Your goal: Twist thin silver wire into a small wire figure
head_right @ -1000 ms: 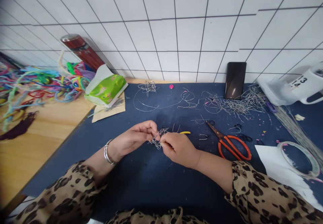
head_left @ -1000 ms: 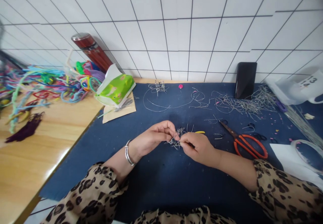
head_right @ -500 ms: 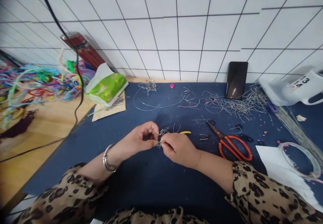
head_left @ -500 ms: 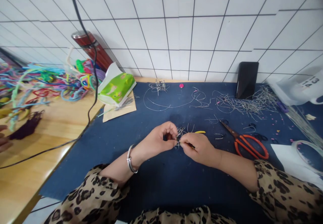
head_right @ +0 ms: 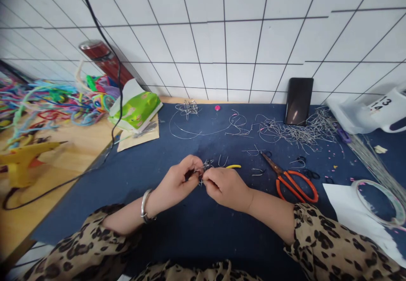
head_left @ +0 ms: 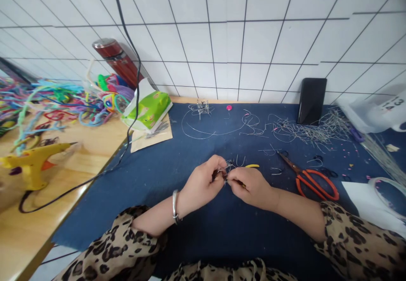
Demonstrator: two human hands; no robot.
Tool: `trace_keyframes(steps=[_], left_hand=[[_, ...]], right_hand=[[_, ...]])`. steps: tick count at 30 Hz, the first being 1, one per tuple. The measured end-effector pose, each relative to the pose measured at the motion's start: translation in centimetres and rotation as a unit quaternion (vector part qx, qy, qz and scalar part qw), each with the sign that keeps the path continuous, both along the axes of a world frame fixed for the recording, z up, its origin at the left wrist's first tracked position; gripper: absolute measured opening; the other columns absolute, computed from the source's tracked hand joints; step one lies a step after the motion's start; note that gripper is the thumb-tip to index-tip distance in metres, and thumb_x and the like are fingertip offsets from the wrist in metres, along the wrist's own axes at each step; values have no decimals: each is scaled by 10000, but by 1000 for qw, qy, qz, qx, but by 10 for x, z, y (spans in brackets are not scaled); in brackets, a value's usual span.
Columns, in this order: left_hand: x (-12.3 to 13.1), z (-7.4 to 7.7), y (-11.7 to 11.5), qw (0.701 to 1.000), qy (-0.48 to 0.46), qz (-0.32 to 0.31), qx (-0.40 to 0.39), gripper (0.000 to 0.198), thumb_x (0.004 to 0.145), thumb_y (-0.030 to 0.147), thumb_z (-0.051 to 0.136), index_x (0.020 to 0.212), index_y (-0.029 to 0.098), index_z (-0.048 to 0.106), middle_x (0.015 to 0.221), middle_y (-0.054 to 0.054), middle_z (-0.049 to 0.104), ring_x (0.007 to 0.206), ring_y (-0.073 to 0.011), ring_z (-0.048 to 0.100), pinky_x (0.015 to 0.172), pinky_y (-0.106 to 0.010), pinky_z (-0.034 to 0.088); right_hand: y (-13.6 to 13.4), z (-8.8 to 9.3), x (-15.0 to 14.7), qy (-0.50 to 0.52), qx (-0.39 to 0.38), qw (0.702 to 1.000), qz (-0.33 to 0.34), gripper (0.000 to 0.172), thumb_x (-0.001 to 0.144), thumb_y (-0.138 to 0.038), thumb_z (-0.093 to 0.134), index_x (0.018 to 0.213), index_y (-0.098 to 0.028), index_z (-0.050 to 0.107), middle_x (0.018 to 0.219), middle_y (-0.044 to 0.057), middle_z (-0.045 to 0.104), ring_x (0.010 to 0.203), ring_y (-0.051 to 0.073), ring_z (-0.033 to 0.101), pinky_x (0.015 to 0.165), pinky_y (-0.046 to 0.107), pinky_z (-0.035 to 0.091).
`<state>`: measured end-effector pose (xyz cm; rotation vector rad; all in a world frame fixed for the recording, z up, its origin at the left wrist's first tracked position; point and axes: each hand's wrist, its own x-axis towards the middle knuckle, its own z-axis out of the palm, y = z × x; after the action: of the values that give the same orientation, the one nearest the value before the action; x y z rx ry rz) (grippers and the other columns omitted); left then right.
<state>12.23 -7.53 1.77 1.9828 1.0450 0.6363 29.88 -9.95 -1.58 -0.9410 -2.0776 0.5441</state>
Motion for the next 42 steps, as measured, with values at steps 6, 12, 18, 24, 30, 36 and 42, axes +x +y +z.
trace_keyframes(steps=[6, 12, 18, 24, 30, 36, 42], left_hand=[[-8, -2, 13, 989, -73, -67, -112, 186, 765, 45, 440, 903, 169, 464, 790, 8, 561, 682, -89, 516, 629, -221, 414], [-7, 1, 9, 997, -36, -32, -61, 225, 741, 4, 421, 886, 168, 475, 776, 14, 590, 683, -86, 537, 636, -220, 411], [-11, 3, 12, 993, -57, -68, -80, 146, 786, 68, 477, 899, 160, 483, 779, 9, 552, 688, -89, 509, 645, -228, 413], [-28, 1, 33, 940, -139, -178, -255, 223, 798, 142, 579, 1005, 147, 497, 868, -28, 570, 784, -107, 543, 722, -257, 444], [-32, -3, 38, 918, -172, -171, -314, 219, 803, 151, 595, 1012, 134, 531, 851, -52, 633, 782, -116, 588, 744, -276, 465], [-31, 1, 35, 933, -176, -100, -297, 223, 796, 207, 620, 981, 132, 521, 789, -45, 660, 717, -112, 601, 692, -257, 466], [-29, 6, 31, 968, -130, -43, -209, 145, 781, 217, 617, 878, 131, 551, 727, -12, 611, 634, -82, 541, 603, -214, 432]], right_hand=[[0, 1, 0, 2, -7, 1000, 1, 133, 762, -58, 457, 754, -180, 509, 629, -22, 537, 565, 89, 476, 591, 207, 382], [0, 2, -1, -3, -12, 1000, 6, 141, 749, -44, 463, 744, -178, 505, 629, -28, 531, 560, 79, 465, 590, 197, 372], [-1, 1, 1, -6, -15, 1000, -1, 133, 751, -54, 461, 754, -176, 514, 632, -21, 538, 569, 87, 474, 595, 207, 379], [0, 3, 0, -4, -17, 1000, 0, 113, 774, -79, 460, 761, -175, 518, 632, -18, 548, 559, 87, 481, 584, 206, 385], [-1, 4, 0, -8, -9, 1000, -3, 133, 777, -69, 451, 762, -178, 525, 618, -29, 540, 547, 81, 478, 584, 202, 387], [0, 3, 0, -6, -2, 1000, -8, 109, 802, -98, 464, 782, -176, 537, 648, -13, 572, 576, 89, 505, 601, 208, 404], [-1, 2, 1, -35, 26, 999, -11, 120, 838, -120, 447, 816, -181, 547, 658, 0, 589, 602, 109, 522, 620, 237, 414]])
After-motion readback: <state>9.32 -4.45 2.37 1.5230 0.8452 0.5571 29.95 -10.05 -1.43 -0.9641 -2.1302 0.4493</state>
